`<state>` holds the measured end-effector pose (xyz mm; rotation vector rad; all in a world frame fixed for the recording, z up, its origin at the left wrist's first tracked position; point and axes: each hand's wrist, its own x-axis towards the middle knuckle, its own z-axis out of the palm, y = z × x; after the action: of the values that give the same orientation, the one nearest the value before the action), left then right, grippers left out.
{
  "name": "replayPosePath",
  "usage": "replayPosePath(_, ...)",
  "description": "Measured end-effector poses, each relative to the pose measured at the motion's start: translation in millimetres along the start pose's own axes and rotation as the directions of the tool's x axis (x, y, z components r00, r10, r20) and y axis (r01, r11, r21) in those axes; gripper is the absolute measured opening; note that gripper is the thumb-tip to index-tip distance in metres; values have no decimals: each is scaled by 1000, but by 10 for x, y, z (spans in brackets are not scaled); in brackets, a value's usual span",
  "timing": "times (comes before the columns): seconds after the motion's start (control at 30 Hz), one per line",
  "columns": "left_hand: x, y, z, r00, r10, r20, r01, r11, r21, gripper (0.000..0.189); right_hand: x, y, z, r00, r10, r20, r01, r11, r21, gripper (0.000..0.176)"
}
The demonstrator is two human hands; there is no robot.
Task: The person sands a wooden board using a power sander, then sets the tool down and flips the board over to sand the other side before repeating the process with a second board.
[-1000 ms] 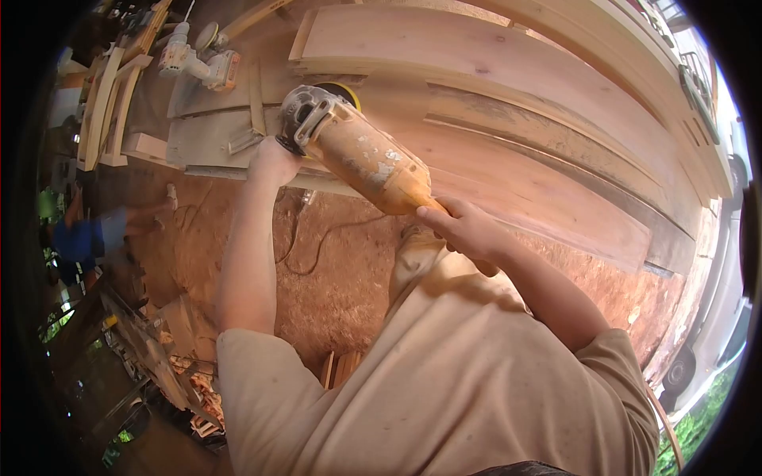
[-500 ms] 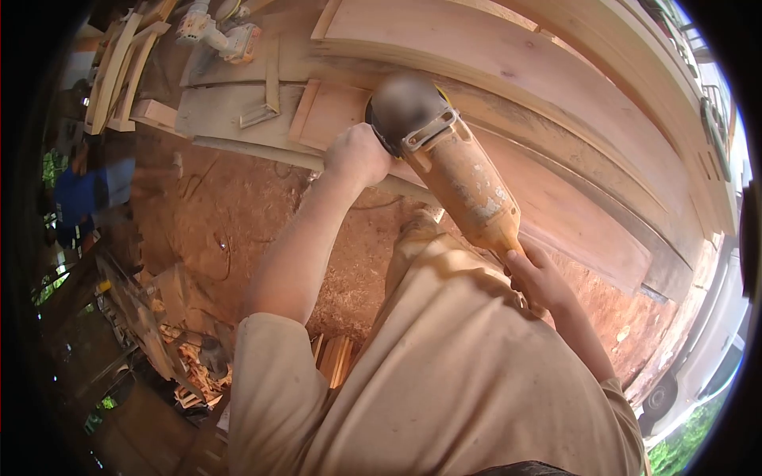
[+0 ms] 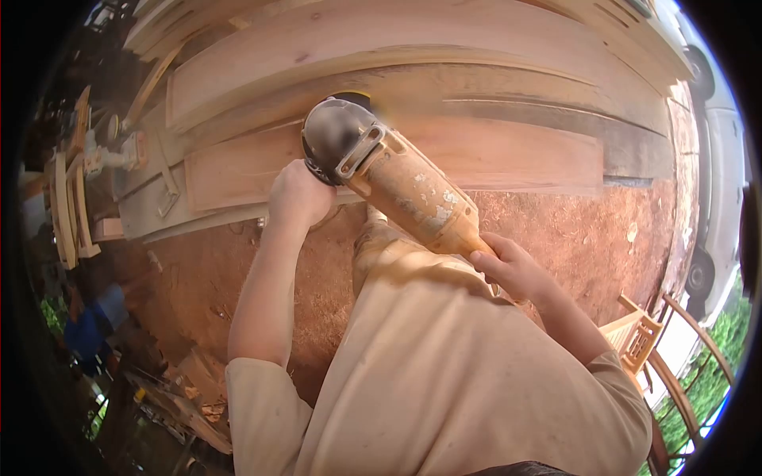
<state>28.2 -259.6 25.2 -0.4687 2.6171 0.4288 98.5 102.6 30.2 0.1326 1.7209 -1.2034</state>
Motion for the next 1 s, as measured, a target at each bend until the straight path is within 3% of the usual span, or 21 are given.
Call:
replayPosePath(0.27, 263, 143, 80, 994, 89, 68, -92, 995, 46, 27, -41, 154, 241, 995, 80, -64, -73, 992, 99, 52)
replayPosePath(0.83, 725, 449, 138, 953, 251, 170, -274, 954, 123, 30, 8, 287, 731, 957, 76, -279, 40, 921, 388, 48)
replayPosePath(1.0, 833, 582, 206, 937, 291, 192, -319, 938, 135, 31, 49, 452, 809, 937, 115, -331, 24, 922, 387, 47)
